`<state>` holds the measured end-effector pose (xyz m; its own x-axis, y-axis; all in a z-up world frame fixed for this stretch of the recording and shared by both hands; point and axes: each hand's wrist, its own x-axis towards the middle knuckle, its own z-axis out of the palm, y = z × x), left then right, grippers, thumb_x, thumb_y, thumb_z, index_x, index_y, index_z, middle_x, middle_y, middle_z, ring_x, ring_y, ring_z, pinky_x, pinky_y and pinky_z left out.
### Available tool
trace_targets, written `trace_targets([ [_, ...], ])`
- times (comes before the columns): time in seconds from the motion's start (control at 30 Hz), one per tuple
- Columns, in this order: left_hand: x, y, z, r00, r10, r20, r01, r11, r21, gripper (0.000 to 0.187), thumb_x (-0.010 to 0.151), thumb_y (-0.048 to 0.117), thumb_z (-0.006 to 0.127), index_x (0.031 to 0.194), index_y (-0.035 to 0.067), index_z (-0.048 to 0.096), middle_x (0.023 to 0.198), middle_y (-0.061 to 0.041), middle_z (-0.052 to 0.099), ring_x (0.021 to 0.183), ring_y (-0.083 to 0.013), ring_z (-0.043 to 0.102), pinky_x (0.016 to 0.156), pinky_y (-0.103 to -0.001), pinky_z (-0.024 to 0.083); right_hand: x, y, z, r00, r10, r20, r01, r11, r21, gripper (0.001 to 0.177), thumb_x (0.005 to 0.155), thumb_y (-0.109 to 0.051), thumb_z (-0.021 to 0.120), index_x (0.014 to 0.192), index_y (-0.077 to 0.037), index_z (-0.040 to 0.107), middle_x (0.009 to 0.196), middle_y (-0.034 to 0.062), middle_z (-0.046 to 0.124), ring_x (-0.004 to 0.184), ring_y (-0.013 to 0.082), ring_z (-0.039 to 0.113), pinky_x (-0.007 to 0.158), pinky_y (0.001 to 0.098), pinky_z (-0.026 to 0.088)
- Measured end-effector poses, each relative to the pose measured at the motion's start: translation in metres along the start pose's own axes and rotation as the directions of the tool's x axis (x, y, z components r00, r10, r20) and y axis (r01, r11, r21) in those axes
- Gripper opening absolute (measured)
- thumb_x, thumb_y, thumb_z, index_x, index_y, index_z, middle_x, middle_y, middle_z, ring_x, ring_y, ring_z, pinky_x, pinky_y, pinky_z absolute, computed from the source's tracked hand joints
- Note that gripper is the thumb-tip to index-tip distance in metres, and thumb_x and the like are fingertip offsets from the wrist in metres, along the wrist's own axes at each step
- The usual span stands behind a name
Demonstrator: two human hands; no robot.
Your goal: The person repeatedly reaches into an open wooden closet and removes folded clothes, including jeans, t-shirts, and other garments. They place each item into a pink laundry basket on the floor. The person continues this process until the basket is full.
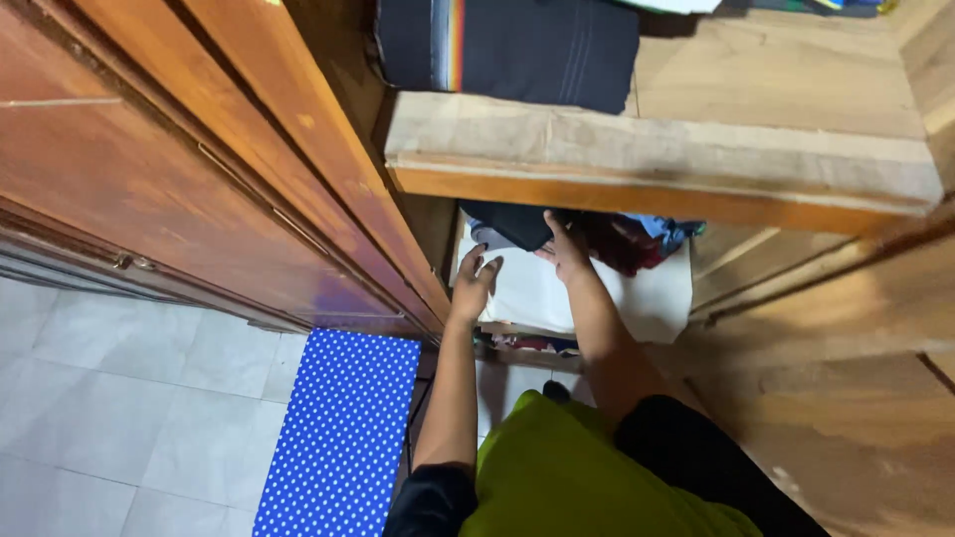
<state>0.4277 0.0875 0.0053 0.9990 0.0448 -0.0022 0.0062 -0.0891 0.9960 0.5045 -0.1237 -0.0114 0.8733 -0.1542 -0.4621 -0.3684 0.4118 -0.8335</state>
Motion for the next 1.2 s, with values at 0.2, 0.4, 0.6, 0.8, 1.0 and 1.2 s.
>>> trace_targets([
  [0.2, 0.03, -0.018, 0.009, 0.994, -0.093, 0.055, 0.105, 0.952, -0.287, 0.064, 0.095, 0.021, 0.067, 0.146, -0.009, 0.043, 0.122, -0.014, 0.063, 0.081, -0.0126, 0.056, 0.069, -0.025, 0.045, 0.041, -0.002, 0.006, 0.996, -0.07, -0.05, 0.064, 0.99, -0.124, 0.058, 0.086, -0.034, 0.072, 0.14, -0.016, 0.059, 0.143, 0.0032, 0.058, 0.103, 0.0255, 0.059, 0.075, 0.0438, 0.054],
  [0.4, 0.036, -0.05, -0.008, 0.99, -0.041, 0.135, 0.09, 0.921, -0.38, 0.061, 0.108, 0.019, 0.064, 0.159, -0.008, 0.046, 0.11, -0.02, 0.054, 0.086, -0.0244, 0.049, 0.085, -0.029, 0.047, 0.0, -0.025, 0.013, 0.894, -0.448, 0.015, 0.43, 0.867, 0.251, 0.045, 0.096, -0.012, 0.073, 0.139, -0.008, 0.059, 0.144, 0.0101, 0.059, 0.126, 0.0188, 0.059, 0.104, 0.0308, 0.047],
  [0.6, -0.02, 0.03, -0.022, 0.956, -0.22, 0.196, 0.294, 0.759, -0.581, 0.068, 0.1, 0.05, 0.047, 0.157, 0.017, 0.032, 0.155, 0.001, 0.046, 0.136, -0.0209, 0.049, 0.108, -0.044, 0.042, -0.095, -0.052, 0.001, 0.91, -0.405, 0.092, 0.327, 0.835, 0.444, 0.044, 0.083, -0.009, 0.07, 0.126, -0.002, 0.064, 0.127, 0.0109, 0.066, 0.117, 0.0254, 0.063, 0.105, 0.0393, 0.049],
  [0.8, -0.066, 0.04, -0.03, 0.949, -0.11, 0.296, 0.296, 0.633, -0.715, 0.074, 0.102, 0.06, 0.041, 0.157, 0.011, 0.038, 0.157, -0.008, 0.048, 0.139, -0.0258, 0.051, 0.108, -0.046, 0.046, -0.141, -0.028, -0.052, 0.783, -0.605, 0.145, 0.465, 0.725, 0.508, 0.055, 0.077, -0.006, 0.059, 0.131, 0.002, 0.065, 0.127, 0.0139, 0.07, 0.116, 0.031, 0.067, 0.108, 0.0427, 0.051],
  [1.0, -0.114, 0.068, -0.018, 0.896, -0.313, 0.314, 0.444, 0.63, -0.638, 0.072, 0.096, 0.056, 0.049, 0.152, 0.01, 0.042, 0.147, -0.011, 0.056, 0.131, -0.0301, 0.058, 0.101, -0.049, 0.053, -0.212, -0.034, -0.07, 0.807, -0.457, 0.374, 0.032, 0.666, 0.745, 0.064, 0.076, -0.009, 0.057, 0.139, 0.002, 0.057, 0.136, 0.0184, 0.065, 0.125, 0.0348, 0.063, 0.115, 0.049, 0.047],
  [1.2, -0.178, 0.033, 0.001, 0.889, -0.245, 0.386, 0.453, 0.588, -0.67, 0.079, 0.093, 0.051, 0.064, 0.148, -0.003, 0.045, 0.144, -0.018, 0.058, 0.129, -0.0312, 0.06, 0.106, -0.046, 0.051, -0.211, 0.028, -0.127, 0.735, -0.351, 0.58, -0.118, 0.776, 0.62, 0.073, 0.075, -0.014, 0.054, 0.145, 0.007, 0.051, 0.142, 0.0234, 0.061, 0.129, 0.0369, 0.061, 0.116, 0.0488, 0.044],
])
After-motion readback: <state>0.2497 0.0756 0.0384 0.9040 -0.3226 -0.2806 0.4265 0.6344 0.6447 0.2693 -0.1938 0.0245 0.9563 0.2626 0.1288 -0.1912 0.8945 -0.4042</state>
